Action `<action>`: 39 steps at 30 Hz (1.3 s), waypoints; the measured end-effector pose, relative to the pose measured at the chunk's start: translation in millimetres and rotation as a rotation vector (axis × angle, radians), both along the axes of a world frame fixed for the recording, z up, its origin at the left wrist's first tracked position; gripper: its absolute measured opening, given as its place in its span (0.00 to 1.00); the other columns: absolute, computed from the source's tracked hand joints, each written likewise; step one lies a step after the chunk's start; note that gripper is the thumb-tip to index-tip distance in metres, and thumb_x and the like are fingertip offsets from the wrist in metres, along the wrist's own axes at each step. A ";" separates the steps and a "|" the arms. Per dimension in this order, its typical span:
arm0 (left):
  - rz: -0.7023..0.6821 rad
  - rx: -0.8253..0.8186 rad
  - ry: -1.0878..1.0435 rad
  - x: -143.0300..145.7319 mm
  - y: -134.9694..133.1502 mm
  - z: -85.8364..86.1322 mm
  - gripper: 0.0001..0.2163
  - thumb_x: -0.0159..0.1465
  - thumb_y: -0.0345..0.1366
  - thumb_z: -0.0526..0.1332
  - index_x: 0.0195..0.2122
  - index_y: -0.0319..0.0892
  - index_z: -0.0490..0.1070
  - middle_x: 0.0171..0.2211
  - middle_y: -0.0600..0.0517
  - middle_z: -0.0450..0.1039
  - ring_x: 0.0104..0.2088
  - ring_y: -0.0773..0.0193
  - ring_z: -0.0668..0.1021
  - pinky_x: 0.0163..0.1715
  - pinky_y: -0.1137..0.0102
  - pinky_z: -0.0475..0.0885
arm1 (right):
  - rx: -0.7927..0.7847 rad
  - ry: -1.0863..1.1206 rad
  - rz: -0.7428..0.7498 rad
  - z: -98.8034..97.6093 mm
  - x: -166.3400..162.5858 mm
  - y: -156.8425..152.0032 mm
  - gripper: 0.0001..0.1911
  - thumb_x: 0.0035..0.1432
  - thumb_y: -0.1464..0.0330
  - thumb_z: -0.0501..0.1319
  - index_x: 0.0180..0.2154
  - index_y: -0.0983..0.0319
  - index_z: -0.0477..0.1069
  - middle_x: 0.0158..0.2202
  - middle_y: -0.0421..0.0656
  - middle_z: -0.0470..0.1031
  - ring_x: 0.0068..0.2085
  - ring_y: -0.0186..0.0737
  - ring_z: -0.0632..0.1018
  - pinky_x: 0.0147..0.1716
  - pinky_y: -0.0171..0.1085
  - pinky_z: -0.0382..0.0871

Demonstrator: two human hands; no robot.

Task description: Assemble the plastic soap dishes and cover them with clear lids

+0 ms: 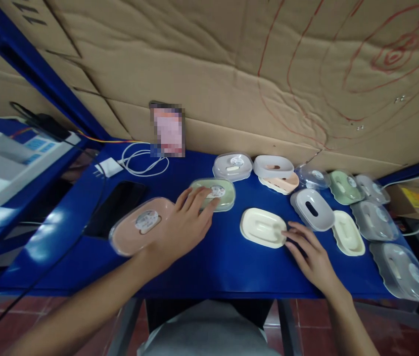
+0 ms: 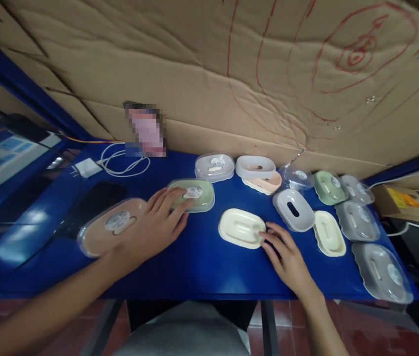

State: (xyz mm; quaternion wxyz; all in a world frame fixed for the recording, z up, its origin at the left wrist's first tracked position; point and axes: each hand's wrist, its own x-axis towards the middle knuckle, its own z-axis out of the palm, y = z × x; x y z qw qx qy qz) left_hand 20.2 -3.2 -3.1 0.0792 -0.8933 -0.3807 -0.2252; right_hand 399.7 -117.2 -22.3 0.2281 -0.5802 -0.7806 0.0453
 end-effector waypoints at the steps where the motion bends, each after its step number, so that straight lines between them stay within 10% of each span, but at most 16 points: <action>1: -0.026 0.019 -0.012 2.1 -2.4 -1.2 0.19 0.71 0.28 0.59 0.63 0.39 0.71 0.63 0.36 0.72 0.65 0.40 0.75 0.66 0.42 0.70 | 0.045 -0.003 -0.050 0.5 0.9 -0.1 0.18 0.75 0.63 0.59 0.62 0.52 0.74 0.66 0.49 0.73 0.62 0.53 0.78 0.61 0.54 0.76; 8: -0.420 -0.121 0.038 25.0 -22.4 -14.0 0.13 0.74 0.35 0.63 0.58 0.42 0.75 0.60 0.43 0.77 0.61 0.52 0.78 0.66 0.55 0.70 | 0.256 -0.249 -0.462 -10.5 34.2 19.0 0.24 0.74 0.55 0.59 0.62 0.61 0.74 0.58 0.56 0.79 0.58 0.63 0.79 0.59 0.62 0.72; 13: -0.393 -0.146 0.058 21.1 -16.1 -19.6 0.03 0.75 0.34 0.62 0.44 0.42 0.75 0.42 0.48 0.77 0.43 0.58 0.81 0.47 0.62 0.75 | 0.188 -0.102 -0.181 -7.3 10.1 10.4 0.19 0.75 0.61 0.59 0.62 0.57 0.74 0.56 0.51 0.82 0.56 0.56 0.82 0.56 0.56 0.75; 20: -0.367 -0.046 -0.023 16.2 -14.4 -15.0 0.15 0.73 0.31 0.64 0.60 0.44 0.72 0.60 0.42 0.74 0.61 0.50 0.76 0.60 0.56 0.73 | 0.081 -0.074 0.220 0.1 -68.1 10.8 0.24 0.74 0.71 0.59 0.68 0.53 0.69 0.61 0.46 0.80 0.62 0.50 0.80 0.61 0.54 0.73; 27: -0.436 -0.128 0.091 18.2 -12.5 -16.9 0.06 0.72 0.31 0.63 0.49 0.41 0.74 0.50 0.46 0.78 0.55 0.54 0.79 0.61 0.58 0.73 | 0.069 -0.156 0.353 5.6 -64.8 25.2 0.25 0.75 0.69 0.58 0.70 0.52 0.67 0.64 0.46 0.79 0.64 0.47 0.78 0.64 0.54 0.71; 35: -0.423 -0.135 0.054 16.6 -13.0 -14.3 0.06 0.72 0.32 0.65 0.49 0.41 0.73 0.52 0.45 0.77 0.57 0.53 0.79 0.58 0.59 0.73 | 0.159 -0.206 -0.471 10.9 48.5 125.4 0.36 0.74 0.52 0.51 0.72 0.67 0.61 0.67 0.64 0.70 0.69 0.68 0.68 0.66 0.70 0.60; 39: -0.420 -0.150 0.071 15.6 -12.4 -14.4 0.06 0.73 0.33 0.65 0.49 0.42 0.73 0.51 0.46 0.77 0.57 0.54 0.78 0.58 0.60 0.72 | 0.107 -0.287 -0.444 -5.0 67.6 126.7 0.36 0.71 0.44 0.53 0.68 0.60 0.70 0.64 0.60 0.71 0.64 0.66 0.71 0.64 0.66 0.58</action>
